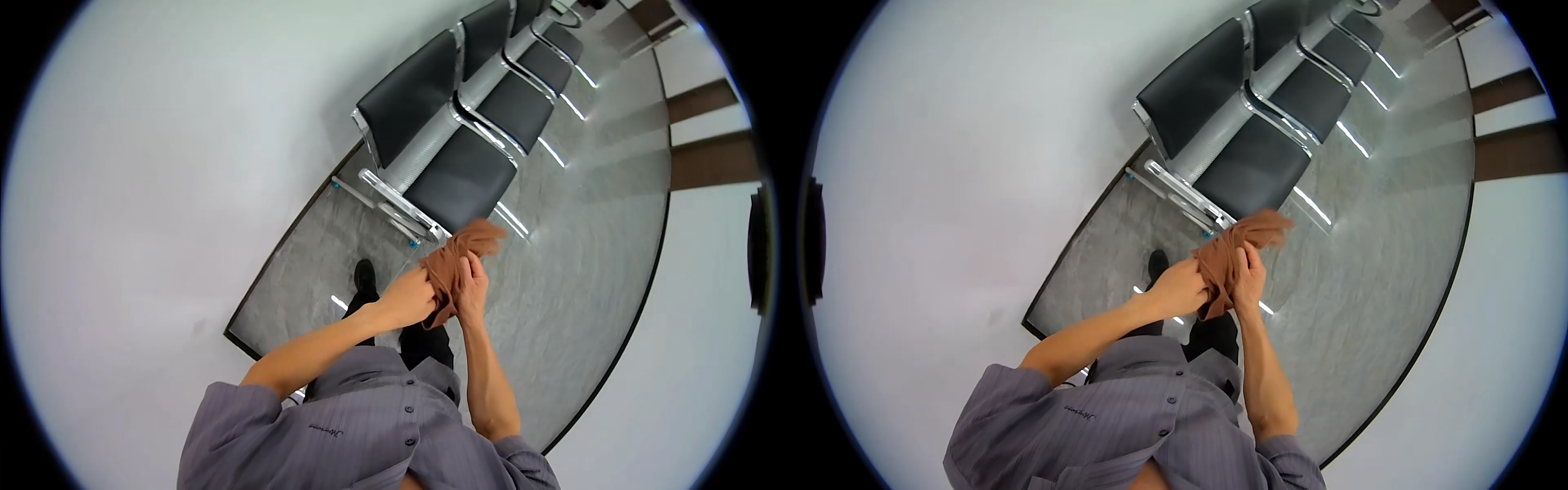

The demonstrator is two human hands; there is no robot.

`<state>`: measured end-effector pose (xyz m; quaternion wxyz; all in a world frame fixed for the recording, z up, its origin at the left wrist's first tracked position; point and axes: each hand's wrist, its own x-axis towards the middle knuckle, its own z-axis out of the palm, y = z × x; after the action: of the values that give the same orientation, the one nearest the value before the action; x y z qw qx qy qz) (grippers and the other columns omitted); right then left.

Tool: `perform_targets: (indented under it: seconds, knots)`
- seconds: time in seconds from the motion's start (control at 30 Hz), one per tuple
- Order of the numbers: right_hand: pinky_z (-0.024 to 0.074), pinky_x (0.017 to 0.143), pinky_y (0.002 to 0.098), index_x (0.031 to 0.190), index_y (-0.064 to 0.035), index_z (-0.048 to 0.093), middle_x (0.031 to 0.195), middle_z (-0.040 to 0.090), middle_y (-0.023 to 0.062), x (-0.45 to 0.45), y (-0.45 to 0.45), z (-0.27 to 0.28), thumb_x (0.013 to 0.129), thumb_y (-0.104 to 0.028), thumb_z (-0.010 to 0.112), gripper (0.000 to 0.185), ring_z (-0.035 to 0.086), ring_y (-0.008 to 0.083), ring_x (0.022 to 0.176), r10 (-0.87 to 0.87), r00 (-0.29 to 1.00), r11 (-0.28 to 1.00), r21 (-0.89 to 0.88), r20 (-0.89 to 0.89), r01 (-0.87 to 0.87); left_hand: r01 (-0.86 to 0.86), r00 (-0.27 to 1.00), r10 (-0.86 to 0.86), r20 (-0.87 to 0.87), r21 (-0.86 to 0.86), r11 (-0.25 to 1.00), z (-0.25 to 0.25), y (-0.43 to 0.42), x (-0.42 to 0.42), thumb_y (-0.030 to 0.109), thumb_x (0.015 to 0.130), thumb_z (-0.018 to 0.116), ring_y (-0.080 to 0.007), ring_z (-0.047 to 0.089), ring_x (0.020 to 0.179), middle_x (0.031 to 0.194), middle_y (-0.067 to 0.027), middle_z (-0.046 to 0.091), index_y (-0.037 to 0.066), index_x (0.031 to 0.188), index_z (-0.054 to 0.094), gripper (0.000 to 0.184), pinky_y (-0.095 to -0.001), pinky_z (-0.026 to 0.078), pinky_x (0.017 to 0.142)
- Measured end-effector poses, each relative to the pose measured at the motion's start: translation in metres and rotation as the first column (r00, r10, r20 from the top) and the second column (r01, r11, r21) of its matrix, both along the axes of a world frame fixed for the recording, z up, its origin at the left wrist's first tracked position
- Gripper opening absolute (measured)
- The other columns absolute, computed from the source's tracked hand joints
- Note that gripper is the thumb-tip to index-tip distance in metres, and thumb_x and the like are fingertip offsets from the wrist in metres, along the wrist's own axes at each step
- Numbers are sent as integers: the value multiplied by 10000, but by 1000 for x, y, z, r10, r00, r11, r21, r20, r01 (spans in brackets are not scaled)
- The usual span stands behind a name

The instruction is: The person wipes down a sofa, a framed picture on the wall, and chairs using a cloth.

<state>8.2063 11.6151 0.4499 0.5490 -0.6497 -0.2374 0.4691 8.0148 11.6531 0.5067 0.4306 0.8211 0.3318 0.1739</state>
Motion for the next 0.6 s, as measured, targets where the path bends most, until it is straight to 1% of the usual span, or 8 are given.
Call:
perform_targets:
  seconds: [0.07,0.1,0.2,0.23,0.3,0.33,0.5,0.6]
  knots:
    - [522,978,359,1223,6,709,1152,728,119,-4,36,-14,1042,-144,653,241,686,257,1096,106,827,993,-12,553,-120,-99,993,89,-74,-146,984,-24,13,-18,164,880,695,-405,636,1082,1142,-191,665,24,1135,702,291,-477,534,941]
    - [522,978,359,1223,6,709,1152,728,119,-1,55,-30,1042,-144,653,241,686,257,1096,138,825,989,-28,548,-147,-163,986,158,-47,-128,978,-46,13,-30,184,893,671,-404,645,1049,1103,-181,662,28,1109,712,270,-482,541,908]
    - [508,957,433,1191,-75,724,1145,682,137,3,95,-120,941,-130,731,257,632,366,1045,243,404,912,-66,882,-405,-355,931,325,-168,-201,913,-117,-9,-82,208,913,671,-402,670,1001,1050,-179,680,33,1118,728,276,-477,556,866]
    - [508,957,433,1191,-75,724,1145,682,137,2,110,-139,941,-130,731,257,632,366,1045,268,403,904,-83,875,-420,-443,892,401,-210,-224,868,-130,-17,-99,208,916,685,-398,678,988,1050,-183,693,36,1129,733,277,-475,558,858]
    - [474,961,471,1259,-120,696,1207,659,102,-18,138,-162,917,-169,744,349,610,344,1039,266,134,878,-183,955,-442,-561,812,444,-379,-296,773,-131,-47,-137,224,936,705,-385,693,1037,1114,-187,722,29,1155,738,294,-456,558,896]
    - [474,961,471,1259,-120,696,1207,659,102,-30,163,-168,917,-169,744,349,610,344,1039,271,138,871,-181,953,-457,-612,760,428,-489,-318,724,-129,-56,-148,241,953,711,-376,698,1099,1180,-188,738,21,1170,737,311,-438,554,942]
    - [454,950,503,1326,-131,600,1287,621,62,-90,241,-183,877,-247,761,491,580,319,1059,271,-157,705,-307,950,-639,-786,607,516,-604,-361,502,-146,-89,-149,213,929,737,-357,729,976,1052,-182,755,26,1151,744,290,-419,572,852]
    - [455,996,480,1347,-86,583,1307,610,98,-110,266,-194,889,-258,761,521,585,335,1110,309,28,667,-196,951,-719,-707,688,513,-513,-317,632,-154,-65,-117,181,926,737,-376,708,868,996,-176,728,40,1154,743,268,-442,559,784]
